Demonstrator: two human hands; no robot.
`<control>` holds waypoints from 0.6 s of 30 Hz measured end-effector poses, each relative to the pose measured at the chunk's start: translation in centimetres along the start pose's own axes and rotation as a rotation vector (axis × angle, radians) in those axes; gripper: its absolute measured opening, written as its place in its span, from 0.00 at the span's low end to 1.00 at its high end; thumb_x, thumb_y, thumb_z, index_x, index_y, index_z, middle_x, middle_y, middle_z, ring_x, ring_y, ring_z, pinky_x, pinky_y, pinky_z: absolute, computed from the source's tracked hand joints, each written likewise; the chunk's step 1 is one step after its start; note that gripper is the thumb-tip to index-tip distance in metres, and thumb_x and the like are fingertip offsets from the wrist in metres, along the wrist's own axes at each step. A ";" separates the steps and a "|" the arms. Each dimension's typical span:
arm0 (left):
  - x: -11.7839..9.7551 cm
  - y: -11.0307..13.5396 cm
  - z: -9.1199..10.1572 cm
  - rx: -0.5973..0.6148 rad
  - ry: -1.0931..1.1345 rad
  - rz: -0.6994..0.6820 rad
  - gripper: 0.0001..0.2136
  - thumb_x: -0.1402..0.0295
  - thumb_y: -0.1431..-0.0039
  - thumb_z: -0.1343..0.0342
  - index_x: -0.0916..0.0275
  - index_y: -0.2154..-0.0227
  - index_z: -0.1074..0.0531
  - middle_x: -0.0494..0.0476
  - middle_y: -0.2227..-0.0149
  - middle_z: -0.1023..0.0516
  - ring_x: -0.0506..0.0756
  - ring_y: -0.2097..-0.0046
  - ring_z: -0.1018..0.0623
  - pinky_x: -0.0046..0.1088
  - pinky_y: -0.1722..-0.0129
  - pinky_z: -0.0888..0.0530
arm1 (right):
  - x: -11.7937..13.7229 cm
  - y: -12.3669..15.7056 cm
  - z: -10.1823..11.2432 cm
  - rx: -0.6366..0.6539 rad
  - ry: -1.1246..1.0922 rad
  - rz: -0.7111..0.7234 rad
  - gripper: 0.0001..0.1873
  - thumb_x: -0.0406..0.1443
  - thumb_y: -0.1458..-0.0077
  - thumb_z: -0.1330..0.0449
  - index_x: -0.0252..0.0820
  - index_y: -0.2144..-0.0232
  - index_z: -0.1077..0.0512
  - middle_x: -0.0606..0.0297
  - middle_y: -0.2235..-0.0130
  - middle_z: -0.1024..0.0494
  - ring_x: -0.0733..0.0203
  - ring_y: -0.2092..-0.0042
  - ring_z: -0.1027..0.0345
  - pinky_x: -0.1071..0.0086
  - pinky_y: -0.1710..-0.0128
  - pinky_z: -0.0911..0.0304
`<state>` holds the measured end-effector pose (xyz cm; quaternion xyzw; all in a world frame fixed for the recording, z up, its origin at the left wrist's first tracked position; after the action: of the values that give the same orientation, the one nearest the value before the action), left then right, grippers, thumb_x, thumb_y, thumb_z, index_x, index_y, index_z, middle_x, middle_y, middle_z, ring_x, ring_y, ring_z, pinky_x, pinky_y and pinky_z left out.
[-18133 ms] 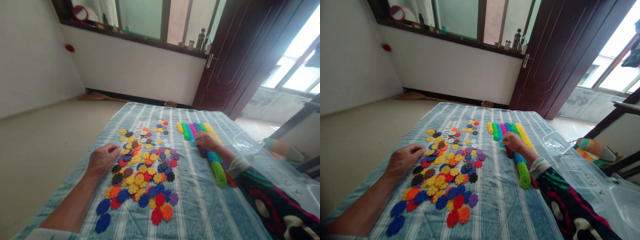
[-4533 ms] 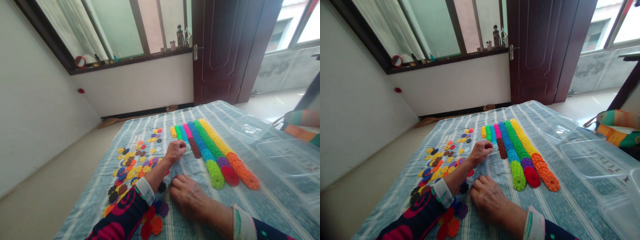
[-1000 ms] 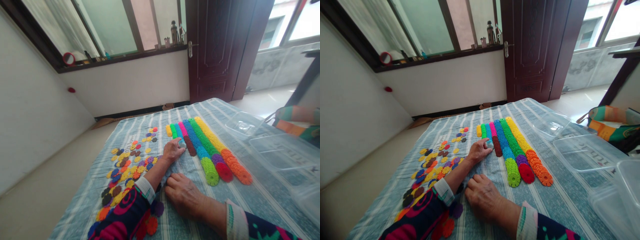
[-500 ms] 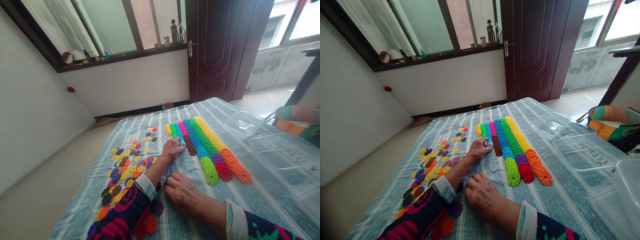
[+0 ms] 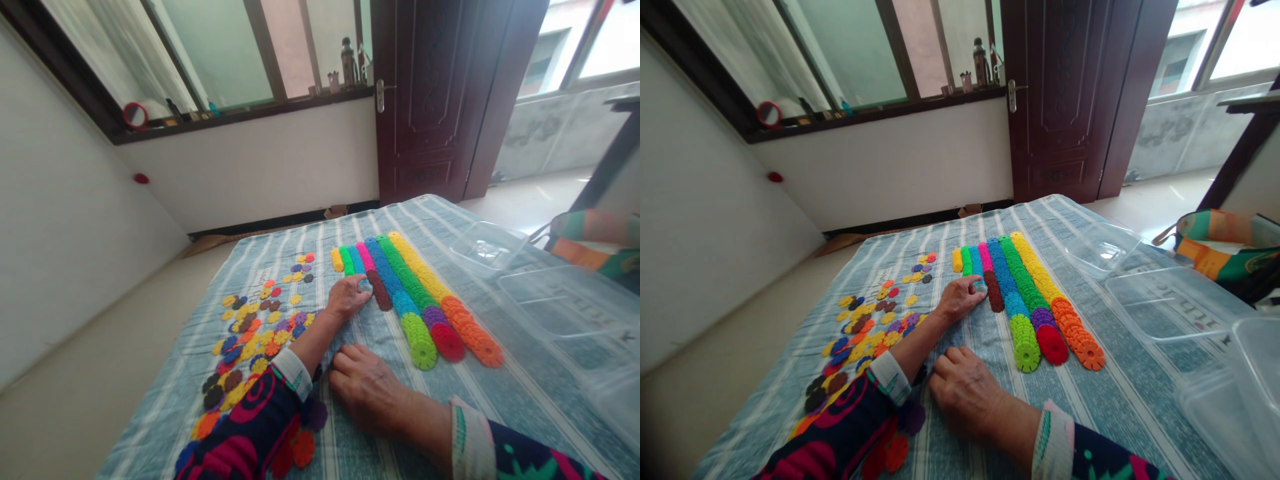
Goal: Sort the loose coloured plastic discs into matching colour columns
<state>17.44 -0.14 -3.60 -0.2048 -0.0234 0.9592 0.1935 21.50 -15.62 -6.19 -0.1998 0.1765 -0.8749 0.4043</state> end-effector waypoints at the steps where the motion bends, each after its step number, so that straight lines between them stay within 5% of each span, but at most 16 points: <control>1: 0.0 0.0 0.0 -0.005 -0.004 -0.002 0.18 0.68 0.49 0.42 0.58 0.52 0.24 0.49 0.71 0.21 0.53 0.68 0.24 0.25 0.66 0.31 | 0.0 0.0 0.0 -0.002 0.005 0.003 0.03 0.30 0.44 0.43 0.40 0.71 0.31 0.61 0.68 0.30 0.57 0.65 0.42 0.63 0.67 0.46; 18: -0.3 0.4 -0.2 -0.005 -0.114 -0.026 0.21 0.64 0.44 0.43 0.57 0.47 0.27 0.53 0.67 0.21 0.55 0.63 0.23 0.28 0.60 0.29 | 0.0 -0.1 0.1 -0.010 0.033 0.008 0.03 0.30 0.45 0.42 0.40 0.71 0.31 0.62 0.68 0.30 0.57 0.65 0.41 0.63 0.67 0.46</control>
<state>17.62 -0.58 -3.67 -0.1502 -0.0395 0.9666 0.2039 21.50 -15.62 -6.08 -0.1864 0.1882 -0.8756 0.4039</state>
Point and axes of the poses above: each hand's wrist, its own y-axis away from the middle knuckle, its own z-axis out of the back of the hand, x = y × z, the point moved 3 cm from there along -y, towards the middle knuckle
